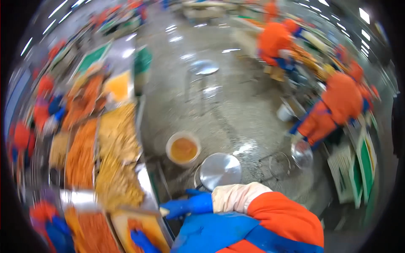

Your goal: Cutting and portioning marinated meat on a cutting board in a food processing facility.

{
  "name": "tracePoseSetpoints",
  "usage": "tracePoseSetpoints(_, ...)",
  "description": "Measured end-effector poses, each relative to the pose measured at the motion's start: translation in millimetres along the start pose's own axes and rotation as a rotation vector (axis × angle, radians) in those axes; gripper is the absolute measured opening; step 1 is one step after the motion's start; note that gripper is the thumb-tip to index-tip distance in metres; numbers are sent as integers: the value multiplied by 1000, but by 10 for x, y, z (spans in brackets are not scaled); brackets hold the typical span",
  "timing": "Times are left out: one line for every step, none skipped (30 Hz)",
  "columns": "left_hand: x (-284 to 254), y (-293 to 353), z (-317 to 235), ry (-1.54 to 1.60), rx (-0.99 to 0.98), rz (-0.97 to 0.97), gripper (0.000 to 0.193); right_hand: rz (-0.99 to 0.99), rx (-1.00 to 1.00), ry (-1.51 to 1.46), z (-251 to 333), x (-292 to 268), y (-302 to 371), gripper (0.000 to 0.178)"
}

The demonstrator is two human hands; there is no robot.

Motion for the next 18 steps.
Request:
tracePoseSetpoints(-163, 116, 93, -296, -294, 8, 20, 70, 81, -186, -291, 145, -134, 33)
tracePoseSetpoints(-199, 145, -282, -415, -417, 51, 21, 57, 204, -78, 99, 80, 1, 38)
tracePoseSetpoints(-233, 248, -62, -287, -409, 34, 21, 114, 256, 3, 40, 108, -55, 40)
tracePoseSetpoints(-225, 261, -172, -376, -462, -3, 20, 49, 100, -44, -417, 116, -154, 37)
tracePoseSetpoints(-237, 258, -245, -472, -544, -46, 20, 45, 256, -130, -62, 105, -94, 35)
tracePoseSetpoints(-228, 217, -353, -548, -466, -110, 19, 38, 271, -102, 190, 69, -67, 31)
tracePoseSetpoints(-240, 205, -339, -587, -380, -169, 16, 6, 316, -138, 97, 55, -91, 26)
tracePoseSetpoints(-218, 78, -399, -755, -388, -46, 14, 45, 291, -250, 73, 28, -137, 25)
tracePoseSetpoints(-242, 35, -497, -865, -414, 52, 12, 39, 285, -304, 104, 23, -137, 27)
tracePoseSetpoints(-299, 79, -583, -853, -400, -28, 15, 20, 379, -279, 297, 47, -148, 29)
tracePoseSetpoints(-317, 84, -642, -831, -361, -99, 18, 35, 362, -269, 349, 49, -190, 30)
tracePoseSetpoints(-347, 93, -658, -765, -369, -112, 23, 39, 344, -264, 347, 40, -239, 32)
tracePoseSetpoints(-352, 90, -678, -690, -367, -119, 29, 22, 357, -262, 307, 35, -277, 34)
tracePoseSetpoints(-310, 73, -656, -634, -328, -173, 35, 50, 375, -254, 320, 35, -320, 34)
tracePoseSetpoints(-251, 50, -595, -583, -284, -230, 41, 64, 391, -249, 304, 39, -399, 35)
tracePoseSetpoints(-154, -27, -609, -483, -321, -202, 46, 68, 412, -243, 307, 30, -448, 35)
tracePoseSetpoints(-46, -104, -644, -381, -355, -176, 52, 48, 364, -206, 266, 10, -514, 34)
tracePoseSetpoints(93, -137, -680, -557, -318, -70, 54, 69, 382, -200, 247, 6, -567, 34)
Point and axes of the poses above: each hand's wrist, its own y-axis away from the middle knuckle, its own x-axis out of the palm, z = x × y, the point moved 4 cm from there along -y, towards the middle knuckle, and after that the axes turned 2 degrees about -x, right-handed, at the moved point
